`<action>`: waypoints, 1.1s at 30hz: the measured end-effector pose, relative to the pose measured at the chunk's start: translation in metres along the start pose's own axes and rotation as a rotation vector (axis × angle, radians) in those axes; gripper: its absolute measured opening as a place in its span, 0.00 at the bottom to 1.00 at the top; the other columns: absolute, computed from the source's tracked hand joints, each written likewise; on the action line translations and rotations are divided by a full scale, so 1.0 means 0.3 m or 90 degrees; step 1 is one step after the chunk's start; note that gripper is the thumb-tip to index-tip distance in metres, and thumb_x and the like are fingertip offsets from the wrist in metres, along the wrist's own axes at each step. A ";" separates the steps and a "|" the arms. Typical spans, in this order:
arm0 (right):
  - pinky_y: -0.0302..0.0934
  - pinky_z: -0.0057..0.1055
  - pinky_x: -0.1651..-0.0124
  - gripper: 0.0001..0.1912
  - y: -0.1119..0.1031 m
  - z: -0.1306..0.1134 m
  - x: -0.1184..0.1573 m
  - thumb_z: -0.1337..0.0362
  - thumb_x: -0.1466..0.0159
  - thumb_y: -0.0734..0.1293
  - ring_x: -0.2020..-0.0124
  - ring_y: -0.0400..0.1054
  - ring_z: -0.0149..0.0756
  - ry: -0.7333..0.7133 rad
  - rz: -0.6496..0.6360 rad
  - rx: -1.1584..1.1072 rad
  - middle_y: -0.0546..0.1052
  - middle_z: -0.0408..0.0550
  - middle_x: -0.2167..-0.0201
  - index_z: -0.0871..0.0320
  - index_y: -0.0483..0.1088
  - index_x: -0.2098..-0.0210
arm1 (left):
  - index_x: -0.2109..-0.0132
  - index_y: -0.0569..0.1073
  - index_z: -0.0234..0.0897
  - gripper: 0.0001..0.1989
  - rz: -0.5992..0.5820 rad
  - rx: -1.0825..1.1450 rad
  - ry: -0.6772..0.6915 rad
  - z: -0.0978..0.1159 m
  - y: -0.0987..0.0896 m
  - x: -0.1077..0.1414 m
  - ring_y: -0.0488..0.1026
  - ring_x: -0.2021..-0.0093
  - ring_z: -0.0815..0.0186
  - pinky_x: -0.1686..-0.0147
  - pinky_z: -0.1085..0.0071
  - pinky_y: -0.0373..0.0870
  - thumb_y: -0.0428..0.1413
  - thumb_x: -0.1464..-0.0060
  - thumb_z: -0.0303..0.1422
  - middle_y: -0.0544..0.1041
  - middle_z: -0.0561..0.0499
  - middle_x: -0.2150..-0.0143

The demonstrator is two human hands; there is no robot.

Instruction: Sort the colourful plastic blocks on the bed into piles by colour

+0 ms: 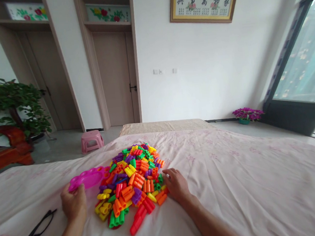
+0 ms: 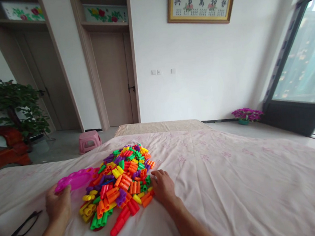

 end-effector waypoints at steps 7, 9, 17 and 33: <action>0.61 0.33 0.49 0.17 -0.015 -0.067 0.025 0.60 0.31 0.60 0.56 0.73 0.39 -0.110 -0.002 -0.080 0.81 0.48 0.57 0.53 0.76 0.50 | 0.37 0.68 0.26 0.34 0.004 -0.085 0.004 0.045 0.017 0.005 0.70 0.41 0.43 0.42 0.50 0.66 0.50 0.44 0.44 0.74 0.31 0.43; 0.63 0.33 0.49 0.18 -0.020 -0.027 0.020 0.62 0.32 0.59 0.56 0.73 0.38 -0.085 0.044 -0.135 0.81 0.50 0.57 0.55 0.76 0.49 | 0.38 0.69 0.25 0.33 0.000 -0.109 0.045 0.055 0.022 0.002 0.71 0.43 0.44 0.42 0.51 0.66 0.50 0.44 0.44 0.76 0.31 0.46; 0.69 0.33 0.51 0.22 0.045 0.126 -0.015 0.66 0.37 0.56 0.55 0.76 0.39 0.084 0.067 -0.259 0.82 0.49 0.57 0.57 0.75 0.50 | 0.45 0.77 0.31 0.25 -0.063 -0.196 0.115 0.092 0.047 0.017 0.74 0.46 0.47 0.44 0.53 0.68 0.50 0.45 0.39 0.79 0.36 0.51; 0.55 0.36 0.38 0.28 0.052 0.074 -0.258 0.68 0.37 0.64 0.38 0.64 0.41 -0.125 -0.094 0.049 0.72 0.47 0.38 0.51 0.68 0.37 | 0.48 0.78 0.35 0.23 -0.132 -0.219 0.111 0.062 0.095 0.019 0.76 0.53 0.50 0.52 0.58 0.71 0.49 0.43 0.41 0.79 0.38 0.51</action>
Point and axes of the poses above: each hand's wrist, its own x-axis away from the middle knuckle, its own y-axis out of the palm, z = x × y, the point moved 9 cm from there along -x, towards the middle knuckle
